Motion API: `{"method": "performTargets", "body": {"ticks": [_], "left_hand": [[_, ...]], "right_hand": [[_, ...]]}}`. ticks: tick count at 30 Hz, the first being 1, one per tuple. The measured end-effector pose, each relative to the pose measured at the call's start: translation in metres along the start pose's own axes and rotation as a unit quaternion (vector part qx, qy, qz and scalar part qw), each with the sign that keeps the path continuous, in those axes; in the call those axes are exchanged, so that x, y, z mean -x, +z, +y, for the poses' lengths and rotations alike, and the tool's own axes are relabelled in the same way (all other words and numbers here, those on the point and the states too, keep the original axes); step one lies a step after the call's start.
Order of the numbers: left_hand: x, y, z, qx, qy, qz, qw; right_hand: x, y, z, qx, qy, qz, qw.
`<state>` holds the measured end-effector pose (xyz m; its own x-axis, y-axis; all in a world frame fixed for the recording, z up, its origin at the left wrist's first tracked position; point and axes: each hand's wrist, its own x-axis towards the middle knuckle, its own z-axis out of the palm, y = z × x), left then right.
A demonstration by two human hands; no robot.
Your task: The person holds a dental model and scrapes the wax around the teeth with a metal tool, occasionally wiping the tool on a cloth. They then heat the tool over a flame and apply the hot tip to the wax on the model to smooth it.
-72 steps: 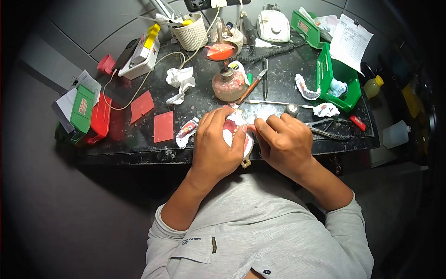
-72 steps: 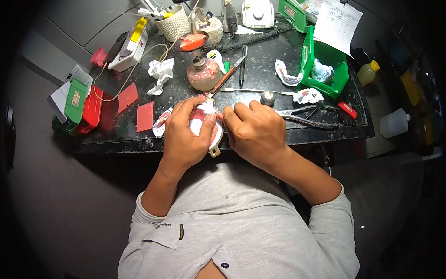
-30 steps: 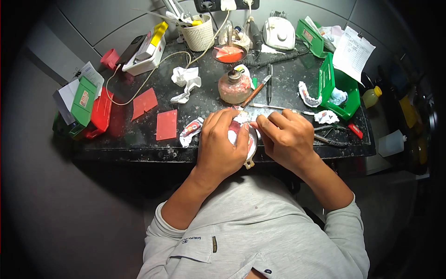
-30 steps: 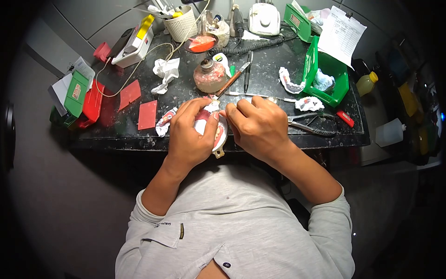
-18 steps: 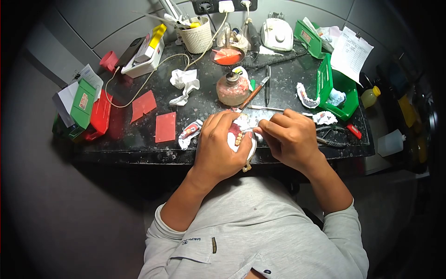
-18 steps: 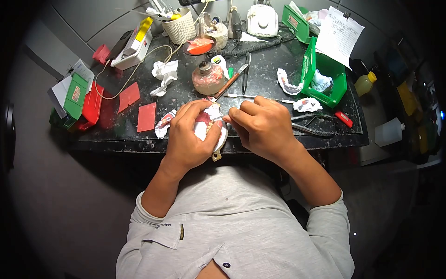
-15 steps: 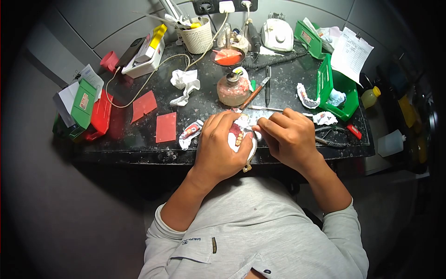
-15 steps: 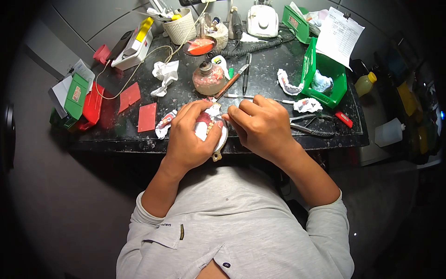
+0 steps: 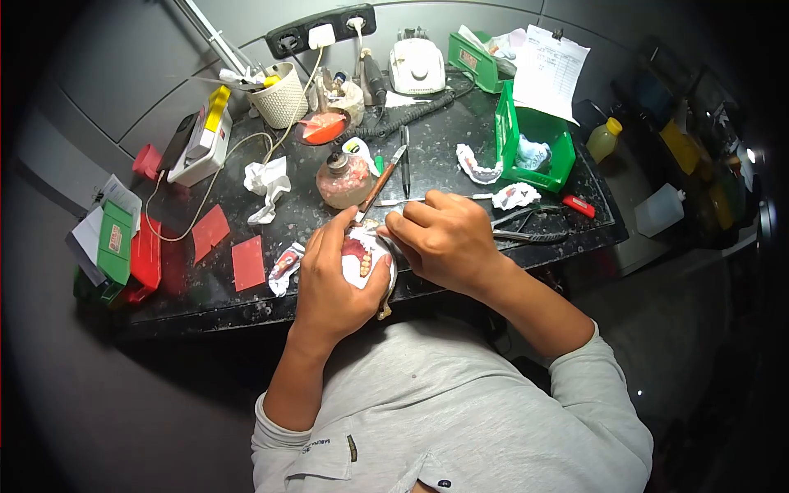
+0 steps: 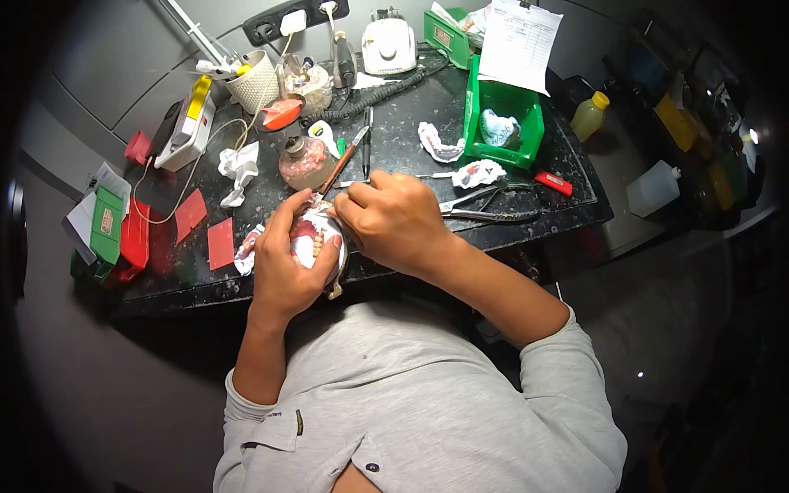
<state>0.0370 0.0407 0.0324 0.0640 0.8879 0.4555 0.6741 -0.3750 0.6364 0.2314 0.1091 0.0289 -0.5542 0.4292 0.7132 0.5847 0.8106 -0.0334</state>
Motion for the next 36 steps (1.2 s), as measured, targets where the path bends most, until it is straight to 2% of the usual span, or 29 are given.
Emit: {"method": "performTargets", "body": {"ticks": [4,11,14,25,30,36], "left_hand": [[0.003,0.003,-0.002,0.02,-0.008,0.002,1.0],[0.001,0.0,0.0,0.048,-0.018,-0.009,0.999],[0.001,-0.001,-0.005,0.031,-0.002,-0.008,0.999],[0.001,-0.002,0.003,0.043,-0.052,-0.027,0.997],[0.0,-0.002,0.002,0.056,-0.034,-0.028,0.997],[0.0,-0.003,0.004,0.069,-0.047,-0.029,0.996]], "right_hand": [[-0.002,-0.004,-0.003,0.005,0.019,-0.005,1.0],[-0.004,-0.019,0.004,-0.026,-0.022,-0.05,0.998],[-0.006,-0.016,0.005,-0.01,-0.039,-0.041,0.998],[-0.01,-0.017,0.003,-0.007,-0.03,-0.044,0.999],[-0.01,-0.016,0.006,-0.014,-0.032,-0.051,0.998],[-0.009,0.0,0.005,-0.005,-0.024,-0.015,1.0]]}}
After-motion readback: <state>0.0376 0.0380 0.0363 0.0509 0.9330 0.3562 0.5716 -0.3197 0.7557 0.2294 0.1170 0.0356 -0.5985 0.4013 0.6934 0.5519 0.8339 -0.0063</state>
